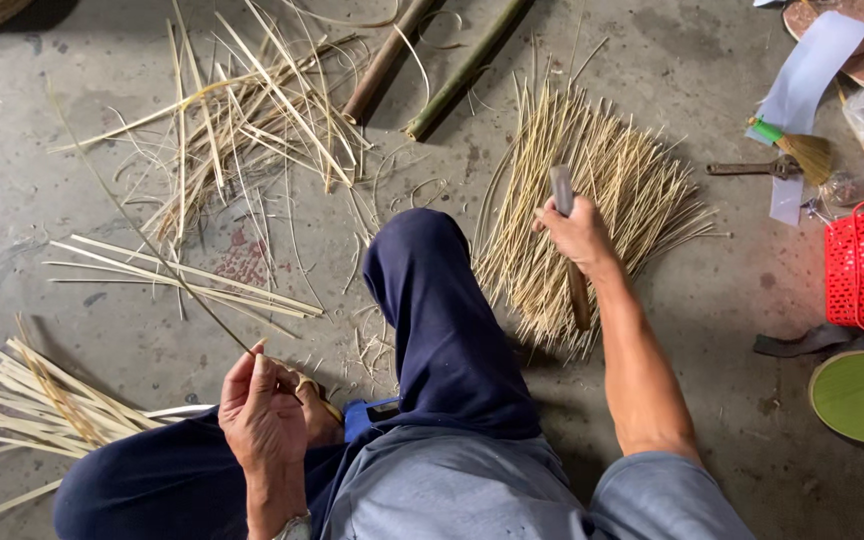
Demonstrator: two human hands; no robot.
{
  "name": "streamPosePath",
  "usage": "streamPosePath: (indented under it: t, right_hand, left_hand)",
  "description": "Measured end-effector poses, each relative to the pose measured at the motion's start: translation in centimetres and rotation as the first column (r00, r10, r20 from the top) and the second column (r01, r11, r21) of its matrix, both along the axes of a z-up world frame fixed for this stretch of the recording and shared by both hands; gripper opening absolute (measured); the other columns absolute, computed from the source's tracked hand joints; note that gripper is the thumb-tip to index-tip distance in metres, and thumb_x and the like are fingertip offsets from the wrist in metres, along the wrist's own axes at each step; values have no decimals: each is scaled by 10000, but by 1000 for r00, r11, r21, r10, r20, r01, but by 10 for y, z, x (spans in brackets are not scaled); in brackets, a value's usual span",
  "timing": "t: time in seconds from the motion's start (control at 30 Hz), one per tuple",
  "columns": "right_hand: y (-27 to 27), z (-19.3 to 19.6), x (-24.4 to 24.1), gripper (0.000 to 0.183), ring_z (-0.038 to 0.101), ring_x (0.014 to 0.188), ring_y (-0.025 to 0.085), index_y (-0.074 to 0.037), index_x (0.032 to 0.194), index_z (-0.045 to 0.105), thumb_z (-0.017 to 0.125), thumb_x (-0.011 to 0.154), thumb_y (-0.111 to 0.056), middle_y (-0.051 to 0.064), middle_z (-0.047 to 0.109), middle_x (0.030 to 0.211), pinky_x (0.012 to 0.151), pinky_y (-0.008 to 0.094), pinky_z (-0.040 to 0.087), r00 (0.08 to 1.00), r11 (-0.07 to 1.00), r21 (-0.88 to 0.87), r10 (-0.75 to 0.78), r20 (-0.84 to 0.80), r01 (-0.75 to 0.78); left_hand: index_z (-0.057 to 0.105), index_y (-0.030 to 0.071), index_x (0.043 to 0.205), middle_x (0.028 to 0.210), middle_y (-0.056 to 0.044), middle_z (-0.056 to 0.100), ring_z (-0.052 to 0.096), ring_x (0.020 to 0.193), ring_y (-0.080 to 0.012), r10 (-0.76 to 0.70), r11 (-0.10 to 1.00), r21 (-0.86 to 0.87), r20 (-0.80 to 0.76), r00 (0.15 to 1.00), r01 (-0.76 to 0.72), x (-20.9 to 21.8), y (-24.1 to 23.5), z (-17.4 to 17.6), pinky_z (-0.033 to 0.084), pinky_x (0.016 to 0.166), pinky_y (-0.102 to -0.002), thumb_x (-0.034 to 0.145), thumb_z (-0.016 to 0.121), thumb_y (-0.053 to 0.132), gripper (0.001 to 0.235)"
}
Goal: The person sits on the floor and uses a knife to split long bamboo strips into thinner strands. They repeatedly peel and separate the material, discarding waste and collecting the finished strands.
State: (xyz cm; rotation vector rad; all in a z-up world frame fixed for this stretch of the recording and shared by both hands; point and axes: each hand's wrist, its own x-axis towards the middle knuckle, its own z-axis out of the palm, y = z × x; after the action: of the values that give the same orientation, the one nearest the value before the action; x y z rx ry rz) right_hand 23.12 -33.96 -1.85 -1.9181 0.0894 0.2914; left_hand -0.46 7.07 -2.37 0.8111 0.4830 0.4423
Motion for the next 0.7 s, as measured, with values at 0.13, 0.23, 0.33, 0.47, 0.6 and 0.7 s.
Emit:
streamPosePath:
  t: [0.13, 0.23, 0.33, 0.47, 0.6, 0.7]
  right_hand:
    - [10, -40, -17, 484, 410, 460, 84, -58, 833, 576, 618, 1054, -486, -4, 447, 610, 461, 233, 423, 909, 880, -471, -152, -389, -54]
    - [28, -33, -27, 502, 341, 460, 108, 12, 890, 615, 648, 1033, -468, 6, 446, 635, 423, 287, 301, 931, 892, -446, -102, -352, -71]
    - [49, -2, -34, 411, 389, 355, 83, -56, 1070, 716, 603, 972, -439, 4, 457, 528, 321, 270, 333, 999, 995, -102, 8, -34, -11]
    - [106, 44, -53, 444, 397, 417, 6, -29, 1285, 666, 688, 998, -368, 30, 703, 841, 348, 212, 359, 928, 719, 588, 309, 207, -371]
    - [164, 58, -78, 353, 553, 585, 41, -42, 1197, 735, 715, 1033, -354, 49, 725, 905, 485, 220, 470, 921, 682, 619, 281, 270, -390]
    - [189, 51, -89, 278, 691, 838, 134, -52, 1162, 712, 733, 1072, -313, 90, 765, 1065, 737, 316, 603, 895, 617, 657, 207, 394, -432]
  left_hand:
    - [678, -61, 1241, 916, -111, 693, 661, 790, -159, -39, 995, 86, -18, 999, 40, -1, -7, 6, 539, 741, -257, 1041, 607, -20, 217]
    - [692, -27, 1166, 1071, -86, 711, 659, 855, -134, -68, 964, 258, 24, 997, 60, -1, -18, 12, 549, 797, -257, 964, 642, -65, 212]
    - [743, -22, 1092, 1016, -45, 660, 615, 868, -95, -166, 858, 484, -52, 985, 170, -2, -35, 15, 513, 766, -214, 956, 695, -71, 153]
    - [745, -19, 1046, 967, -46, 667, 616, 869, -107, -300, 695, 676, -38, 953, 246, 8, -52, 6, 496, 765, -209, 894, 743, -68, 160]
    - [730, -9, 1019, 948, -39, 669, 614, 838, -105, -316, 596, 751, -105, 943, 284, 8, -55, -8, 495, 746, -215, 855, 772, -54, 175]
    - [734, 14, 1038, 976, -50, 687, 646, 873, -133, -355, 560, 766, -122, 927, 315, 6, -44, -6, 525, 784, -224, 862, 788, -40, 191]
